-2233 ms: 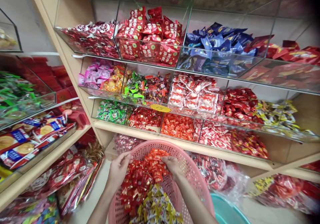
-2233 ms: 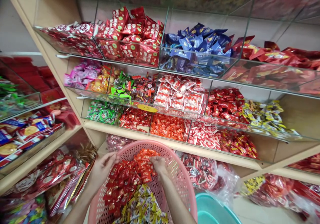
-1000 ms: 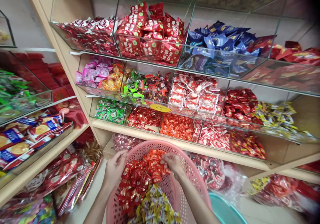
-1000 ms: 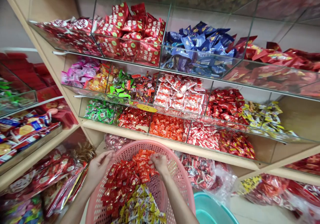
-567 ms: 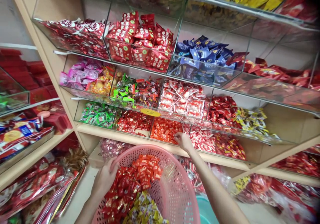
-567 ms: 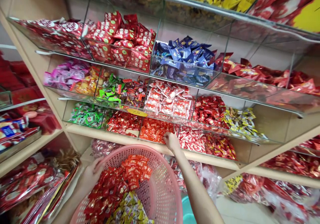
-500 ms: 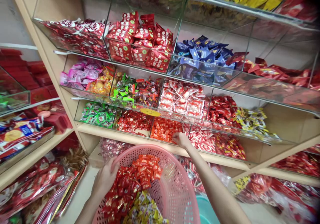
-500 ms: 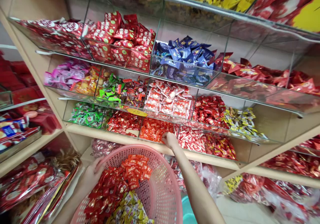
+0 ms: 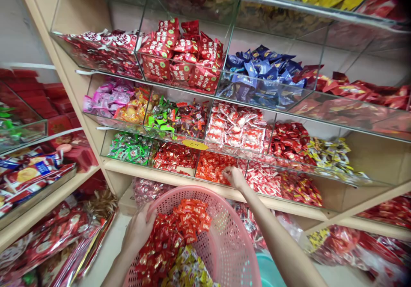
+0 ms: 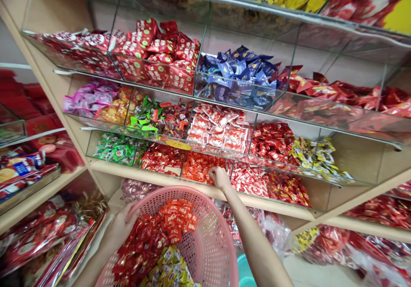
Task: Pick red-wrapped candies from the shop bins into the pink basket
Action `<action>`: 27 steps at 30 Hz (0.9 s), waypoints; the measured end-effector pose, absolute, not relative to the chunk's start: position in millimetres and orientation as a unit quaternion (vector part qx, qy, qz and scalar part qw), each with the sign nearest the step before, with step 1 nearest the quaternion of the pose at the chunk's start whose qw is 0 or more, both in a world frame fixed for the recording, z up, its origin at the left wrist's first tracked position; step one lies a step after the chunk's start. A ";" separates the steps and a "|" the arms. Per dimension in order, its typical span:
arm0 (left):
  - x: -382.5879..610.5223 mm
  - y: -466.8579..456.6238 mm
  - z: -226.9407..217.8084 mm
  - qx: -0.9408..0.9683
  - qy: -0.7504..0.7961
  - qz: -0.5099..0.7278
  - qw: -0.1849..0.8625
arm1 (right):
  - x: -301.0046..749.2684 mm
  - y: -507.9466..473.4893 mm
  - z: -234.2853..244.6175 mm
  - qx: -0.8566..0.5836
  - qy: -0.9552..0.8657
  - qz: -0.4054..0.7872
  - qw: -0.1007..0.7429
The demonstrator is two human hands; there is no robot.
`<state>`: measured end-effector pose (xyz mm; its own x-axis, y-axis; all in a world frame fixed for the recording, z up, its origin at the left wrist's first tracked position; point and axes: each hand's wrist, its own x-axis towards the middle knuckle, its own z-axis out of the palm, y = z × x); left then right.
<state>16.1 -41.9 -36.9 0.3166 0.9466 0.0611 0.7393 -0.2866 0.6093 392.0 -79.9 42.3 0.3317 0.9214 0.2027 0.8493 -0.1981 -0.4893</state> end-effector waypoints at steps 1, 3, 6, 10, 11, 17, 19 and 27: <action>16.2 -41.7 -37.2 0.773 0.545 0.213 0.246 | 389.5 -81.7 45.9 -0.767 -0.568 0.061 0.292; 16.2 -41.6 -37.4 0.770 0.549 0.211 0.246 | 382.7 -85.9 53.6 -0.750 -0.553 0.066 0.356; 16.2 -42.1 -36.2 0.772 0.551 0.209 0.241 | 367.2 -94.3 64.2 -0.709 -0.527 0.131 0.449; 16.8 -43.2 -31.9 0.781 0.545 0.200 0.232 | 342.3 -108.2 68.5 -0.652 -0.468 0.257 0.538; 17.2 -43.4 -30.8 0.783 0.544 0.197 0.230 | 336.5 -111.9 66.8 -0.641 -0.447 0.287 0.554; 19.0 -44.6 -29.6 0.787 0.547 0.191 0.214 | 312.1 -133.2 30.5 -0.610 -0.314 0.429 0.588; 18.5 -44.9 -30.1 0.786 0.551 0.182 0.214 | 306.0 -139.2 12.5 -0.602 -0.270 0.462 0.593; 30.8 -57.5 -9.9 0.789 0.504 0.295 0.191 | 271.7 -155.7 -15.3 -0.554 -0.198 0.537 0.605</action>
<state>30.8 -57.5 -9.9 0.3191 0.9077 0.2727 0.6824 -0.4197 0.5985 271.7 -155.7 -15.3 0.3457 0.8689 -0.3542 -0.4298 -0.1890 -0.8829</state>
